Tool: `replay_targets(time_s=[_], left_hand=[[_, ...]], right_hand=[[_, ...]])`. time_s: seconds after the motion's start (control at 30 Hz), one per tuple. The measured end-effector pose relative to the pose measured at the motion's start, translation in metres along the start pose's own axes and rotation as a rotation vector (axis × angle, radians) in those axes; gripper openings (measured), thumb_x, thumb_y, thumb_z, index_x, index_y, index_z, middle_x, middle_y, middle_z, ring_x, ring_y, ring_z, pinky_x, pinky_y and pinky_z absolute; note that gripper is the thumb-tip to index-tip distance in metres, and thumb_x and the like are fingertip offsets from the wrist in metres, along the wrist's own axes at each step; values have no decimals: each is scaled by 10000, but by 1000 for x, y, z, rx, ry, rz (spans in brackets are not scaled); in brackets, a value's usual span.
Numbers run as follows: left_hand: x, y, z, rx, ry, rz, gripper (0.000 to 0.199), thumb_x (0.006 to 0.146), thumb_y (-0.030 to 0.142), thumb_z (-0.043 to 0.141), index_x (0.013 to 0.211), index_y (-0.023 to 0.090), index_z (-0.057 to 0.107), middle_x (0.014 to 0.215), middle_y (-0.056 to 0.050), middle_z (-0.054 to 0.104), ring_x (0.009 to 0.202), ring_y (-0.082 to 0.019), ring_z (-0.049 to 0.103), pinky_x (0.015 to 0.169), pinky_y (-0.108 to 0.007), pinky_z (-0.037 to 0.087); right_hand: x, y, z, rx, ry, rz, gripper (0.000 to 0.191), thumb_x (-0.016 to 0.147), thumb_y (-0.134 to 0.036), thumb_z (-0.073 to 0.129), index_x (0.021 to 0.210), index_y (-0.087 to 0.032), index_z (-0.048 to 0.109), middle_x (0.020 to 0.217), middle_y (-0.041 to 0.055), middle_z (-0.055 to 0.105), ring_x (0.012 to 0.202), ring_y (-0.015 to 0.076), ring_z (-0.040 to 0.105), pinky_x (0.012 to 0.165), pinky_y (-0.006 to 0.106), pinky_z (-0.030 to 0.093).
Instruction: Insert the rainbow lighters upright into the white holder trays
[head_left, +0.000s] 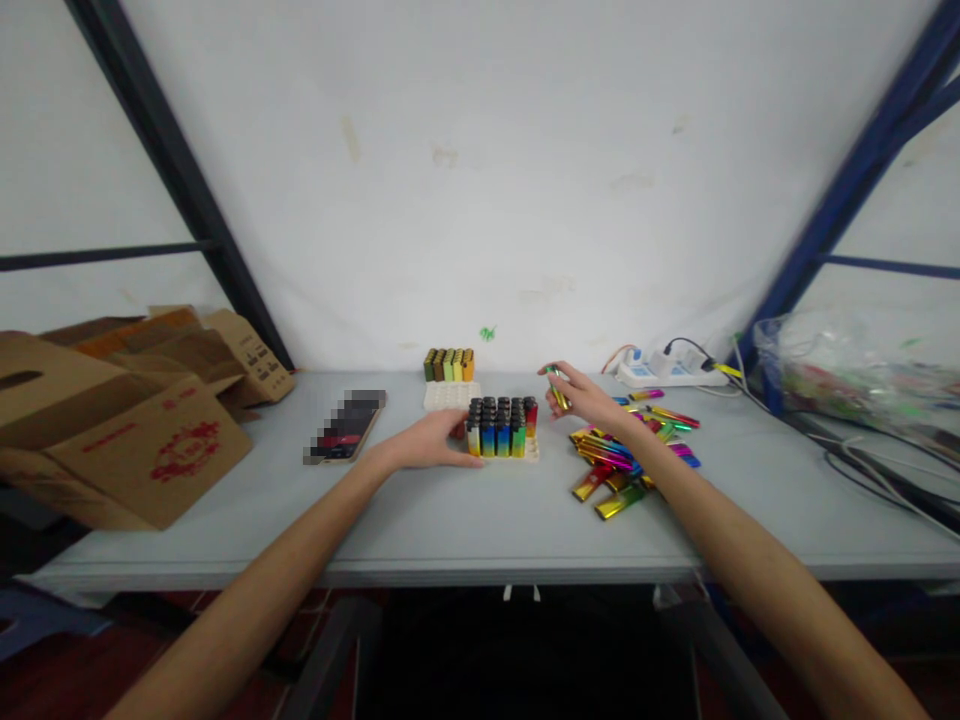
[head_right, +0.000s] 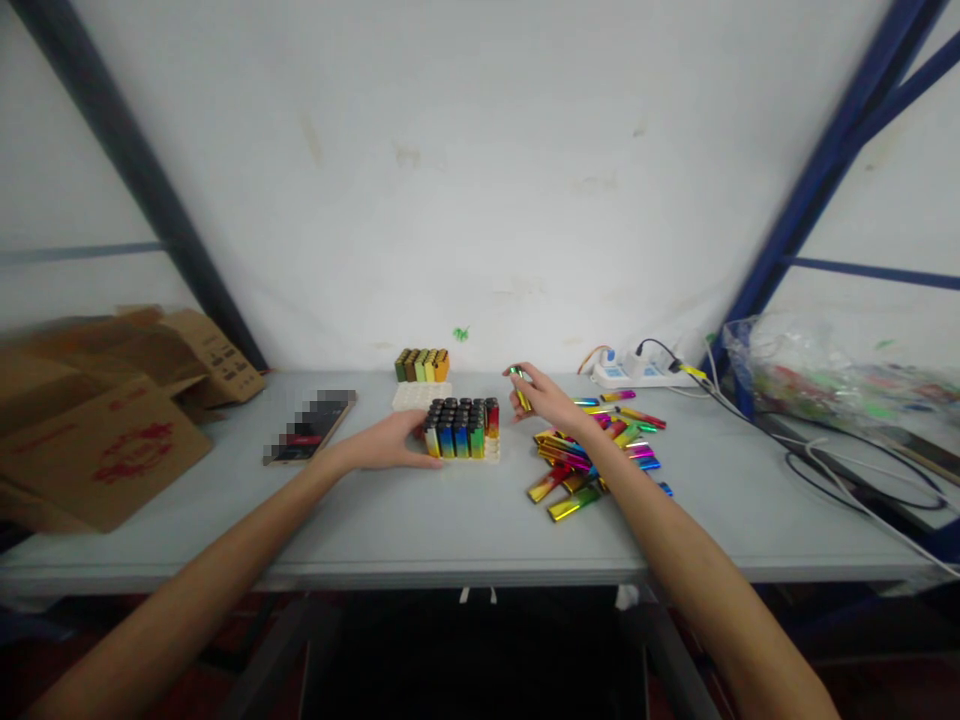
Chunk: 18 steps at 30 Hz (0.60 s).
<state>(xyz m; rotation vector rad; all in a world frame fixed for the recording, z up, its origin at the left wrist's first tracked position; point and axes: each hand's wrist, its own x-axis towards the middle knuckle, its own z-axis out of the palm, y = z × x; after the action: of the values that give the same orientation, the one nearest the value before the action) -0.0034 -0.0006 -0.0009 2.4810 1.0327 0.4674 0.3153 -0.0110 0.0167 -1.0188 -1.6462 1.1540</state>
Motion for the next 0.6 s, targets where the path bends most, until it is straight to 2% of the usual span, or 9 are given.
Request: replay_targets(time_s=[0.07, 0.13, 0.2, 0.27, 0.33, 0.47, 0.6], left_hand=[[0, -1, 0, -7, -4, 10, 667, 690, 671, 818, 1092, 159, 671, 1041, -95, 722, 896, -287, 669, 778, -351, 536], [0, -2, 0, 7, -4, 13, 657, 695, 679, 810, 1067, 156, 673, 1018, -94, 719, 885, -286, 664, 766, -351, 531], [0, -3, 1, 21, 1, 14, 662, 693, 698, 801, 1052, 156, 673, 1003, -93, 716, 872, -284, 658, 757, -352, 526], [0, -4, 1, 27, 5, 15, 676, 689, 713, 794, 1055, 158, 673, 1004, -92, 716, 868, -282, 656, 753, -351, 523], [0, -4, 2, 25, 8, 11, 684, 685, 713, 793, 1066, 159, 671, 1011, -91, 718, 869, -281, 658, 750, -350, 523], [0, -5, 2, 3, 0, 24, 688, 694, 695, 797, 1106, 158, 670, 1032, -90, 723, 879, -276, 659, 763, -351, 524], [0, -5, 1, -12, -6, 39, 702, 702, 686, 803, 1143, 157, 666, 1054, -93, 724, 885, -271, 658, 780, -354, 524]], right_hand=[[0, -2, 4, 60, -1, 6, 424, 937, -639, 574, 1117, -256, 546, 640, -86, 434, 540, 100, 437, 542, 221, 482], [2, -3, 7, 137, -1, 29, 485, 925, -716, 519, 986, -236, 553, 619, -90, 351, 499, 90, 332, 463, 190, 357], [3, -4, 11, 218, -15, 65, 579, 915, -786, 432, 799, -222, 493, 598, -89, 281, 472, 84, 235, 423, 195, 237], [3, -6, 17, 268, -10, 96, 610, 912, -793, 392, 690, -226, 405, 575, -88, 240, 460, 82, 177, 416, 210, 164], [1, -8, 24, 269, 40, 105, 571, 931, -718, 409, 644, -227, 366, 552, -85, 226, 451, 81, 155, 422, 220, 130], [-2, -11, 37, 156, 155, 125, 446, 941, -467, 413, 572, -226, 342, 509, -75, 216, 437, 78, 146, 429, 232, 121], [-2, -10, 43, 120, 183, 143, 391, 924, -374, 361, 561, -236, 322, 506, -66, 224, 431, 85, 138, 415, 243, 117]])
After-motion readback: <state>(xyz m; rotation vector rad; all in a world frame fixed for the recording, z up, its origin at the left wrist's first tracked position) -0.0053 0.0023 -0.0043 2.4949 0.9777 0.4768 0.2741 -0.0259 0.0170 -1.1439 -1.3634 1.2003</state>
